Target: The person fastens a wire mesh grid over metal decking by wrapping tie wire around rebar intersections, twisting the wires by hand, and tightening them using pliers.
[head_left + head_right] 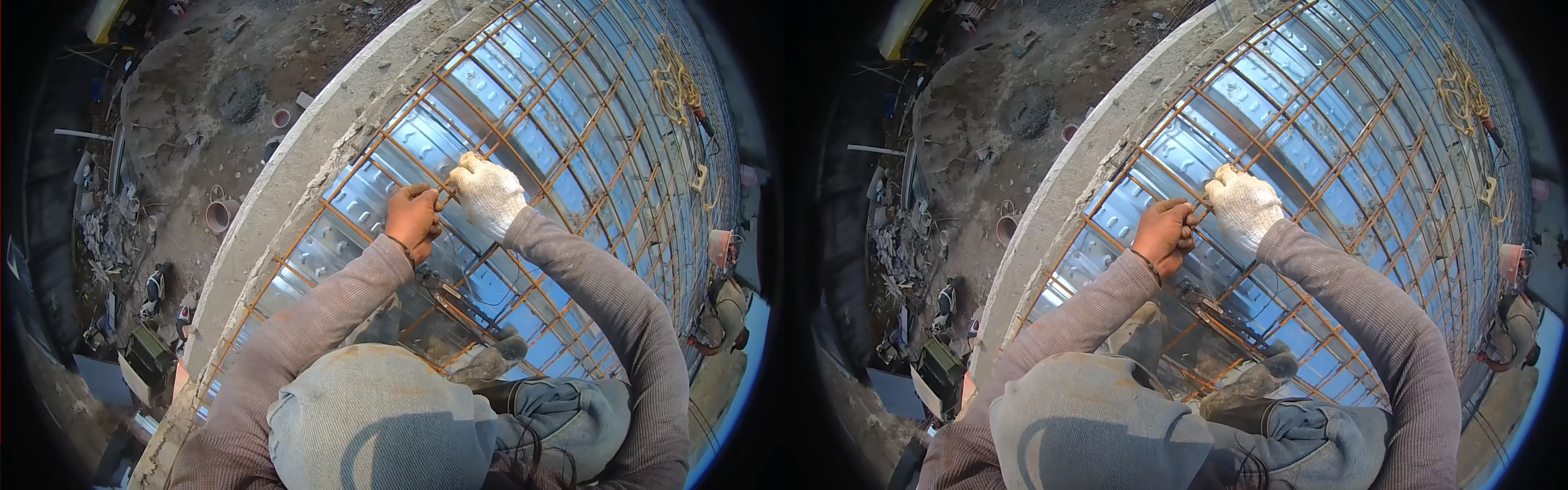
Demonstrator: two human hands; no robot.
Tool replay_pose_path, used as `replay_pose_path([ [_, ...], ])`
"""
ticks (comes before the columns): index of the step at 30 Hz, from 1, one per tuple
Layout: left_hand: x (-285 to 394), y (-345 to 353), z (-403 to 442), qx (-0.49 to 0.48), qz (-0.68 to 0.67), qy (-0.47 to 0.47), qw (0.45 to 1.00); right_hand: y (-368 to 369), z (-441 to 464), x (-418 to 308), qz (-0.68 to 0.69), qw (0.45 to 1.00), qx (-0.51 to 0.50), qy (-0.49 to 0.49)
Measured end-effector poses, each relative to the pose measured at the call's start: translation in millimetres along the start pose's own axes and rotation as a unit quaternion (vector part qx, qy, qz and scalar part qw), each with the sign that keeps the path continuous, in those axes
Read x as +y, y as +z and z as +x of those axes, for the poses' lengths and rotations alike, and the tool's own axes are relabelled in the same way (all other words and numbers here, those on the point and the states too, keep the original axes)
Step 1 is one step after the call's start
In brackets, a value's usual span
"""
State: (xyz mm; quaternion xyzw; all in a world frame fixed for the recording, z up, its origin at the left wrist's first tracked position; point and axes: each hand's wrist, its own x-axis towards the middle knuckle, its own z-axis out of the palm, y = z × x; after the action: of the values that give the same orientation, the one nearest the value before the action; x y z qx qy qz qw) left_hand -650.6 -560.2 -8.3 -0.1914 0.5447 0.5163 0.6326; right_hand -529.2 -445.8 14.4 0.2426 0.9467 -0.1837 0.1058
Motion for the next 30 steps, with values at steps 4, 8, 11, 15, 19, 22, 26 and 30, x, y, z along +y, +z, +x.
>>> replay_pose_path([
  [4, -3, -8, -8, -0.007, 0.035, -0.011, 0.999, 7, 11, -4, -0.014, 0.999, 0.016, -0.025],
  [8, 7, -5, -16, -0.027, 0.028, -0.014, 0.999, 6, 15, -6, -0.011, 0.998, -0.034, 0.045],
  [11, 11, 9, -7, -0.045, -0.021, -0.057, 0.997, 0, 33, -17, -0.032, 0.989, -0.105, 0.098],
  [15, 18, -11, -6, -0.056, -0.061, -0.142, 0.986, -1, 23, -23, 0.028, 0.988, -0.072, 0.132],
  [19, 19, -19, -16, -0.07, -0.028, -0.141, 0.987, 21, 7, -28, 0.184, 0.96, 0.077, 0.197],
  [22, 51, -23, -20, -0.099, -0.101, -0.215, 0.966, 27, -2, -34, 0.245, 0.937, 0.128, 0.213],
  [26, 90, -28, -17, -0.098, -0.218, -0.263, 0.935, 36, -19, -39, 0.292, 0.921, 0.178, 0.187],
  [30, 90, 5, -13, -0.104, -0.277, -0.273, 0.915, 47, -37, -52, 0.211, 0.952, 0.161, 0.153],
])
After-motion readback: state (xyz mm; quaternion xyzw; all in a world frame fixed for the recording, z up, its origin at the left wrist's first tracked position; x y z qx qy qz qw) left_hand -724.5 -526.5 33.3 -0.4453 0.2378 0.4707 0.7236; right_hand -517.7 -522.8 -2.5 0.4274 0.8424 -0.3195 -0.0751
